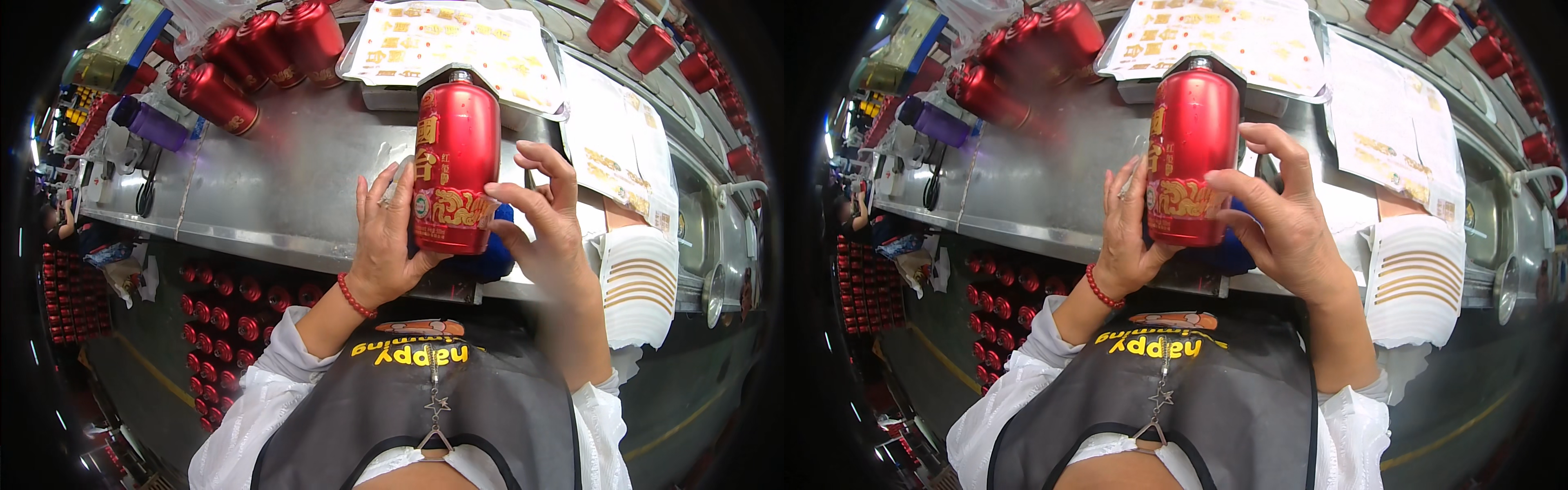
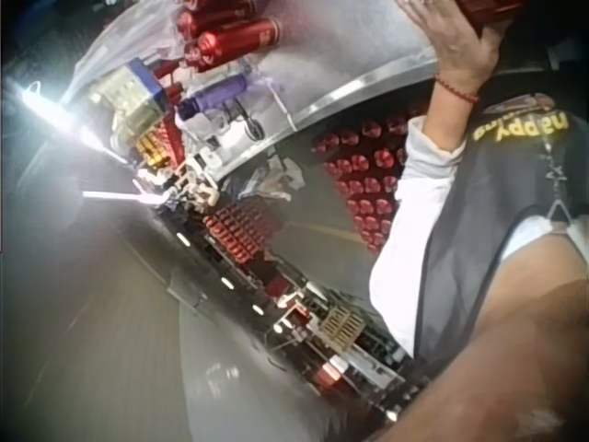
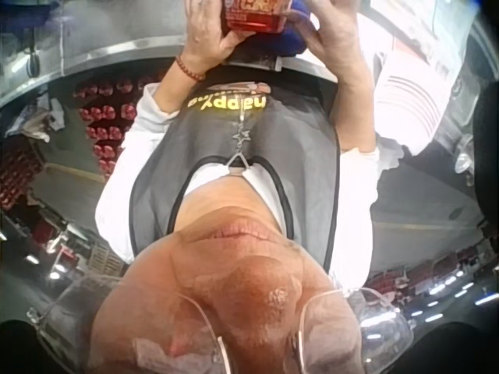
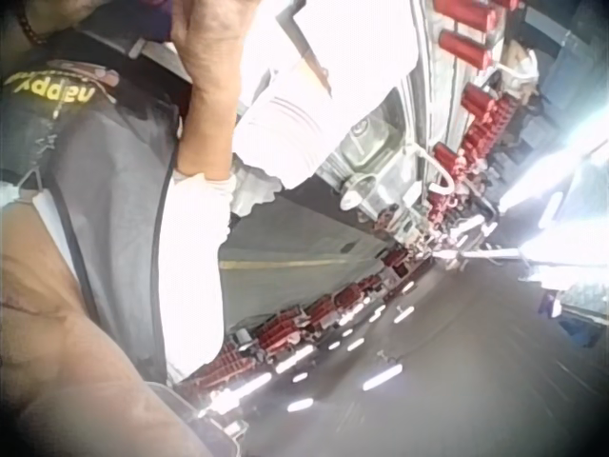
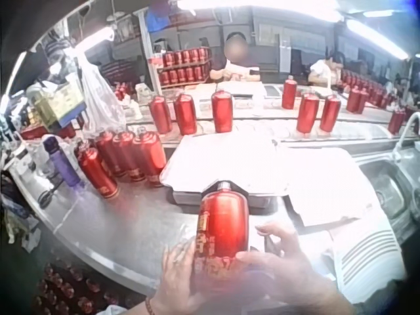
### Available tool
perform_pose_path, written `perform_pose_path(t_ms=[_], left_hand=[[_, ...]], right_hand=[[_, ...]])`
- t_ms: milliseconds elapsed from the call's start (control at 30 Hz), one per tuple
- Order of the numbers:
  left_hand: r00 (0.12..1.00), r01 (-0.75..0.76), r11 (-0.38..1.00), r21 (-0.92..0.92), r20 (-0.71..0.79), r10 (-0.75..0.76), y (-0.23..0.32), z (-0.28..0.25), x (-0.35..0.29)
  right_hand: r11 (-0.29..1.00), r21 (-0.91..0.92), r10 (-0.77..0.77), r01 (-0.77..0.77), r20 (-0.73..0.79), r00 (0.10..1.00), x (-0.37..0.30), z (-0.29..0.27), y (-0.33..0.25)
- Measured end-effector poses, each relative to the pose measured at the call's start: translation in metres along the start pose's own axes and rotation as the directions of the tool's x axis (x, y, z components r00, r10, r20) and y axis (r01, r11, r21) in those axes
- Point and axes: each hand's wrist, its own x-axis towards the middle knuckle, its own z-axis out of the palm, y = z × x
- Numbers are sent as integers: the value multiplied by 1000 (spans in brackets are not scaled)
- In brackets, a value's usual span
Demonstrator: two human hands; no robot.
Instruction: The person wipes a red beverage can with a green sponge, then applies a gold sticker to its side using a wooden stick to smooth it. The person repeats this process on multiple cans, placing finished cans aside.
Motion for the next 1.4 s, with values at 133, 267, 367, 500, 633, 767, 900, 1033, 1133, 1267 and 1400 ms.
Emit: perform_pose_path(t_ms=[133,267,367,500,633,767,900,1033,1133,1267,1400], left_hand=[[1000,5,1000,-18,0,-5,-1,0,0],[1000,-2,1000,-25,-11,1,-1,2,0],[1000,3,1000,-25,-9,-4,-1,1,-1],[1000,3,999,-32,-2,-3,-1,1,0],[1000,-7,1000,-27,-11,6,0,1,1],[997,-34,999,28,-69,36,10,-9,5],[996,-83,995,61,-33,85,21,-14,17],[991,-116,989,92,-59,122,11,-10,13],[990,-118,993,20,-72,119,8,-4,12],[995,-96,993,-66,-36,94,2,1,5],[994,-80,994,-76,-83,74,3,2,8]], right_hand=[[982,-134,-123,129,54,991,4,-5,-1],[967,-182,-175,180,45,984,6,-8,5],[949,-215,-234,231,13,972,10,-6,9],[935,-233,-274,266,1,962,10,-3,13],[933,-289,-224,215,3,975,2,-4,18],[993,-115,7,-37,-247,969,-19,-6,26],[918,320,322,-233,-262,910,0,13,-36],[888,289,413,-358,-158,897,3,30,-26],[796,399,577,-454,-277,768,-15,27,0],[811,473,488,-344,-223,844,-17,36,-15],[672,572,648,-470,-147,748,-30,33,6]])
